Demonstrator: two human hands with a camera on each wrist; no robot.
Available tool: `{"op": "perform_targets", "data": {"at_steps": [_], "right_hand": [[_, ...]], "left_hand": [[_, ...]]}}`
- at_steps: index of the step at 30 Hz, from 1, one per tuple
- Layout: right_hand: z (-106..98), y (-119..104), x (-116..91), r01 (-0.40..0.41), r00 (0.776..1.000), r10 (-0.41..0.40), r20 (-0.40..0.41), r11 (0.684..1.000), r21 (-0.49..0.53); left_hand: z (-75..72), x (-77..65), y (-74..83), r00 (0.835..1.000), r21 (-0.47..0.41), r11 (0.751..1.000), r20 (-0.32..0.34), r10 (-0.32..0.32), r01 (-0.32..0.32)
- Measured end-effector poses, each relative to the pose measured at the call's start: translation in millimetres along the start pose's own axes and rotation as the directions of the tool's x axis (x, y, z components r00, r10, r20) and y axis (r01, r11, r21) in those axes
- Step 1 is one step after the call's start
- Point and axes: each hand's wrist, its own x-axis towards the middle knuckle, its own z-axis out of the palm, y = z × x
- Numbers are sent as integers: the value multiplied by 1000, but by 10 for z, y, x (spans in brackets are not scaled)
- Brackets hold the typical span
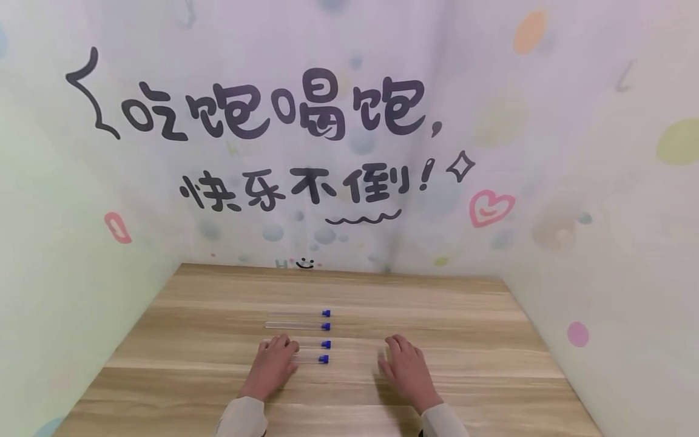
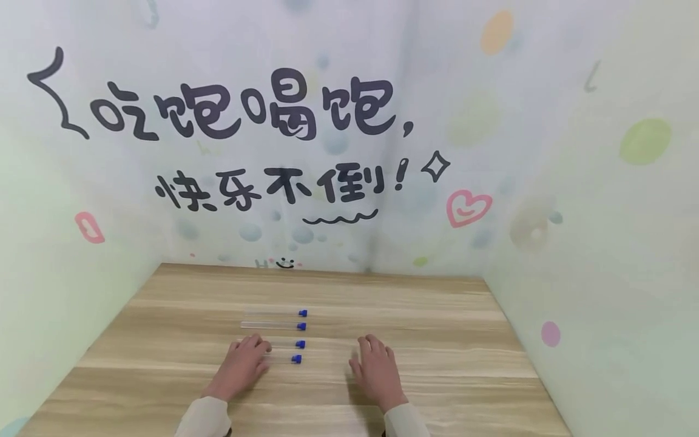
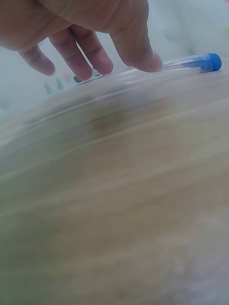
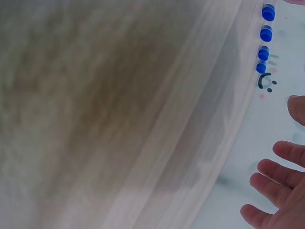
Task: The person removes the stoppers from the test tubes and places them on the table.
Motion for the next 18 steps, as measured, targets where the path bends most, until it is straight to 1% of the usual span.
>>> {"op": "perform_targets", "data": {"at_steps": [5, 13, 18], "right_hand": [[21, -38, -3, 7, 1000, -7, -9, 1000, 0], [40, -114, -3, 41, 999, -41, -26, 999, 12], [75, -175, -4, 48, 999, -48, -12, 998, 33]], "left_hand": [[11, -2, -23, 1000, -1, 1000, 13, 5, -5], [40, -5, -55, 999, -9, 1000, 41, -8, 8], [39, -1, -53, 999, -10, 1000, 54, -7, 8]]}}
